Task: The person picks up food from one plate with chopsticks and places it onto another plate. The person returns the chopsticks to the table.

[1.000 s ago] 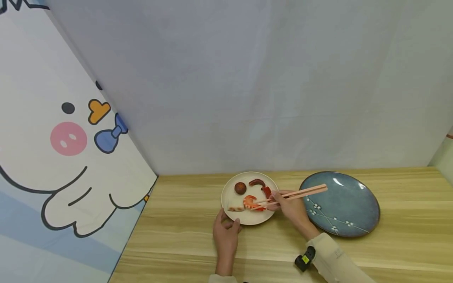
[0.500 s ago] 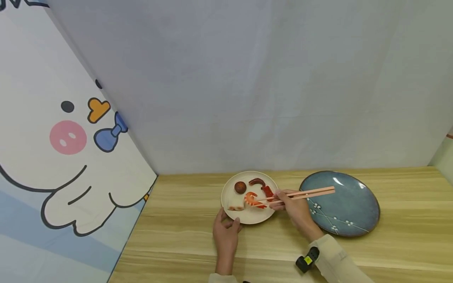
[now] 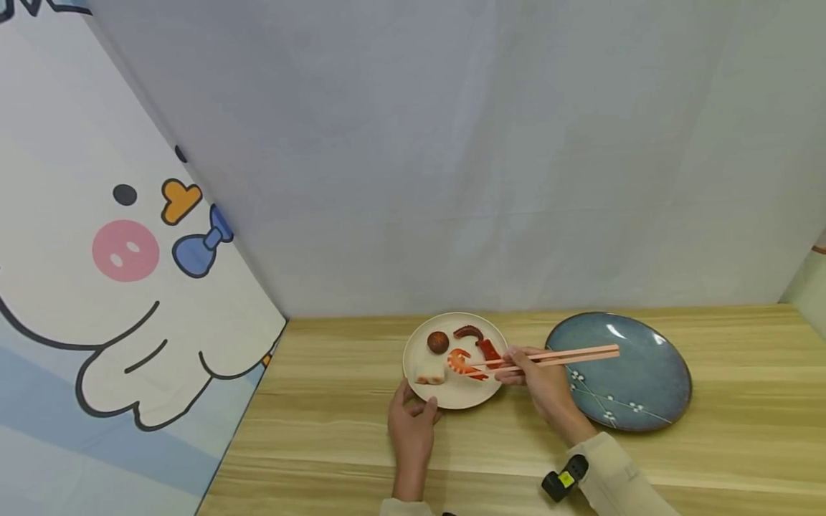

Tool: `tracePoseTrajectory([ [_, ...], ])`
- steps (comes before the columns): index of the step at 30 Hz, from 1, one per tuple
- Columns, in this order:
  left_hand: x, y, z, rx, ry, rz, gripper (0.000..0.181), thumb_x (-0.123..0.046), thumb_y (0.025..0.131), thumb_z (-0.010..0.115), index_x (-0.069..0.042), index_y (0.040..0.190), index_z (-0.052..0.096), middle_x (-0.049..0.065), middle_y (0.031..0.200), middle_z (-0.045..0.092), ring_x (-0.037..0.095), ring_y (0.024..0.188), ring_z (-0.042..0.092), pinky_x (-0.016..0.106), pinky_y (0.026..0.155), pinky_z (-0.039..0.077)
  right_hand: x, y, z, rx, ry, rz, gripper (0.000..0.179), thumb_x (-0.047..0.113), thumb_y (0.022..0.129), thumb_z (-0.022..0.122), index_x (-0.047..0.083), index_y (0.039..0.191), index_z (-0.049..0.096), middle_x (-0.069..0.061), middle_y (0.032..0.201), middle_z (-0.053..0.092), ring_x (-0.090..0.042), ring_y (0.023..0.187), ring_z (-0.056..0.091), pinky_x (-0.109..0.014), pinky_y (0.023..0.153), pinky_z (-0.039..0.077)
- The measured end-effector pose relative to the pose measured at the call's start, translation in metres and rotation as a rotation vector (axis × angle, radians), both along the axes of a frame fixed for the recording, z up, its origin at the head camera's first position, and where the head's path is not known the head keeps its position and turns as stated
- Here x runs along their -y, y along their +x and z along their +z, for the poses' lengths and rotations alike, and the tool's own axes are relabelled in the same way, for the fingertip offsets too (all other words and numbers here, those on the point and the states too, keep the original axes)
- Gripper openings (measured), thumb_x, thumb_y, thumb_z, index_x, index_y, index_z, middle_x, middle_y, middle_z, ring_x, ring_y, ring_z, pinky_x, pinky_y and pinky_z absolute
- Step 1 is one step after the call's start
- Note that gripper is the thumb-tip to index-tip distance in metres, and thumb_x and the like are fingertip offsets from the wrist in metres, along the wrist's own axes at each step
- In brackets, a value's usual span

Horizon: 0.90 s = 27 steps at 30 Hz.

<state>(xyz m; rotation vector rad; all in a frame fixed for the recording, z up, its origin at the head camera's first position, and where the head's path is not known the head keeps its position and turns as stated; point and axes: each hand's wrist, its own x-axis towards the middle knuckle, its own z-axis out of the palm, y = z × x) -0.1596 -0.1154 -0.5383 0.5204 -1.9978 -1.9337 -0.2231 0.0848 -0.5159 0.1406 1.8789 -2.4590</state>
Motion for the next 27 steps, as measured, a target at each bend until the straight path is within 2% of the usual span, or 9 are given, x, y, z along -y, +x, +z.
tracePoseTrajectory([
  [3,0.0,0.0,0.0,0.0,-0.004,0.001,0.068,0.018,0.09,0.07,0.02,0.151,0.039,0.033,0.129,0.057,0.016,0.079,0.065,0.029,0.068,0.068,-0.001,0.0,0.0,0.008,-0.015,-0.008,0.03,-0.002,0.11,0.05,-0.028,0.124,0.056,-0.007,0.086,0.075,-0.008,0.068,0.076,-0.026,0.071,0.068],
  [13,-0.001,-0.002,-0.001,0.007,-0.022,-0.001,0.068,0.017,0.091,0.07,0.02,0.151,0.038,0.034,0.129,0.057,0.017,0.08,0.066,0.028,0.068,0.068,-0.006,0.001,0.005,0.027,-0.032,-0.02,0.031,0.0,0.111,0.049,-0.028,0.123,0.056,-0.015,0.089,0.076,-0.009,0.069,0.076,-0.025,0.072,0.068],
  [18,-0.001,-0.002,-0.001,0.006,-0.031,0.002,0.068,0.017,0.09,0.07,0.02,0.151,0.039,0.034,0.13,0.058,0.017,0.08,0.067,0.027,0.068,0.067,-0.009,0.001,0.006,0.017,-0.055,-0.023,0.031,-0.001,0.11,0.049,-0.029,0.122,0.056,-0.014,0.087,0.077,-0.01,0.068,0.076,-0.026,0.072,0.068],
  [27,-0.002,-0.004,-0.001,0.002,-0.03,-0.002,0.068,0.018,0.091,0.069,0.022,0.151,0.036,0.033,0.128,0.057,0.021,0.079,0.069,0.026,0.068,0.067,-0.013,0.001,0.005,-0.011,-0.104,-0.039,0.025,-0.003,0.109,0.05,-0.024,0.111,0.063,-0.01,0.084,0.077,-0.013,0.069,0.077,-0.025,0.071,0.068],
])
